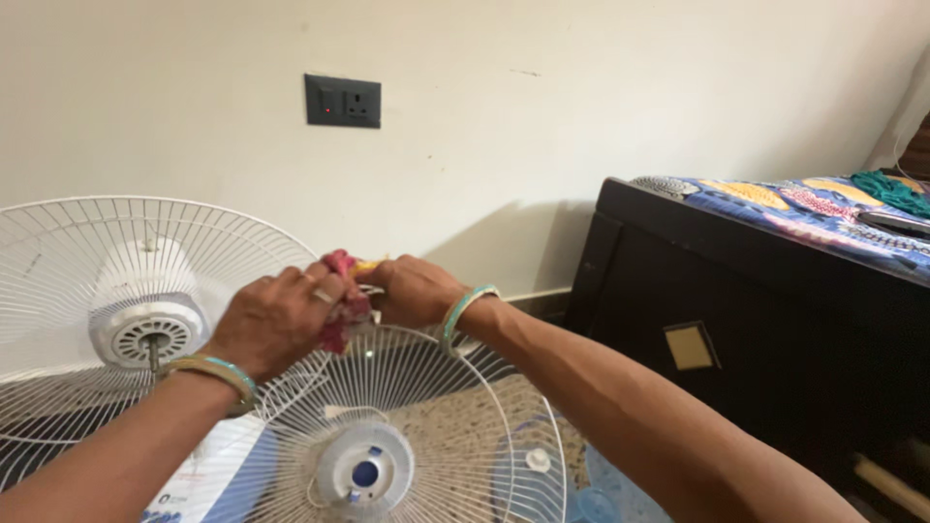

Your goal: The person wipes the metal cage of a disassembled electric fan using a pink cloth. The fan blades and rear cage are visible nearby on the floor. The person systematically cleans the cage bars and rim while holding the cage steady.

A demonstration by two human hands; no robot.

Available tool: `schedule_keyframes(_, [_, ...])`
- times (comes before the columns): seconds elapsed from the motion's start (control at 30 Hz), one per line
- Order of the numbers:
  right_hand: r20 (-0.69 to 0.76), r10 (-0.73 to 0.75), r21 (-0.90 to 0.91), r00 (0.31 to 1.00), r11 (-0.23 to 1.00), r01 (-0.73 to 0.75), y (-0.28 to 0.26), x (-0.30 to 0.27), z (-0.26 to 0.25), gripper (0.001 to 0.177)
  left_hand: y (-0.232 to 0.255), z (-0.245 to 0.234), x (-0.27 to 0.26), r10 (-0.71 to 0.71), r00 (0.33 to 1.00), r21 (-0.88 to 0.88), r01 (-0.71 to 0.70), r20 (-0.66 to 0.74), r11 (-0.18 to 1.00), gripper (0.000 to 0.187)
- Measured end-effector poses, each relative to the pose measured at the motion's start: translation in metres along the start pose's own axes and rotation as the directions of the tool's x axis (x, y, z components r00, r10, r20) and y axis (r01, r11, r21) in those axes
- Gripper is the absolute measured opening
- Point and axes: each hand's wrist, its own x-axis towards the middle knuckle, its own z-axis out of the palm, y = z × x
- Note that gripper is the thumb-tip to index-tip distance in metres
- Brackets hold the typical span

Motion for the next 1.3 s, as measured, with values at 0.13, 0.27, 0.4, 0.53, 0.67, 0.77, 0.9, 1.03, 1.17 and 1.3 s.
schedule_keyframes(0.13, [0.113,0.145,-0.032,0.983,0.989,-0.143,-0.005,0.006,-0.017,0.028,-0.025,0.000,-0.026,-0.176,0.979,0.000,0.177,0.108,0.984,0.038])
schedule_keyframes(0.27, [0.157,0.276,0.033,0.948,0.958,-0.284,-0.003,-0.003,-0.032,0.028,-0.040,-0.009,-0.067,-0.375,0.875,0.077,0.370,0.304,0.926,0.033])
schedule_keyframes(0.4, [0.123,0.297,0.072,0.947,0.949,-0.307,0.000,-0.006,-0.030,0.028,-0.039,-0.008,-0.086,-0.540,0.743,0.100,0.549,0.396,0.830,0.033])
schedule_keyframes(0.53, [0.098,0.309,0.083,0.946,0.945,-0.318,0.002,-0.002,-0.015,0.028,-0.035,-0.006,-0.074,-0.602,0.635,0.221,0.577,0.484,0.786,0.050])
schedule_keyframes(0.67, [0.013,0.183,0.017,0.983,0.983,-0.183,-0.002,0.003,0.008,0.025,-0.017,-0.005,-0.039,-0.277,0.952,0.063,0.271,0.127,0.960,0.044])
schedule_keyframes(0.77, [0.014,0.217,-0.134,0.976,0.968,-0.214,-0.009,0.015,0.026,0.020,0.011,0.004,-0.008,-0.104,0.984,-0.024,0.109,0.147,0.994,0.030])
schedule_keyframes(0.9, [-0.026,0.245,-0.103,0.969,0.964,-0.247,-0.013,0.007,0.028,0.018,0.008,-0.001,-0.001,-0.037,0.997,0.044,0.034,0.067,0.998,0.020])
schedule_keyframes(1.03, [0.016,0.166,-0.137,0.986,0.977,-0.162,-0.011,0.010,0.015,0.018,-0.016,-0.005,-0.012,-0.045,0.998,-0.011,0.046,0.051,0.999,0.027])
schedule_keyframes(1.17, [0.021,0.074,-0.142,0.997,0.987,-0.071,-0.007,0.009,-0.006,0.021,-0.029,0.000,-0.033,-0.161,0.980,-0.081,0.171,0.119,0.982,0.034])
schedule_keyframes(1.3, [0.067,0.295,-0.059,0.953,0.955,-0.291,0.006,-0.009,-0.027,0.019,-0.040,-0.002,-0.079,-0.363,0.905,-0.079,0.388,0.222,0.918,0.035])
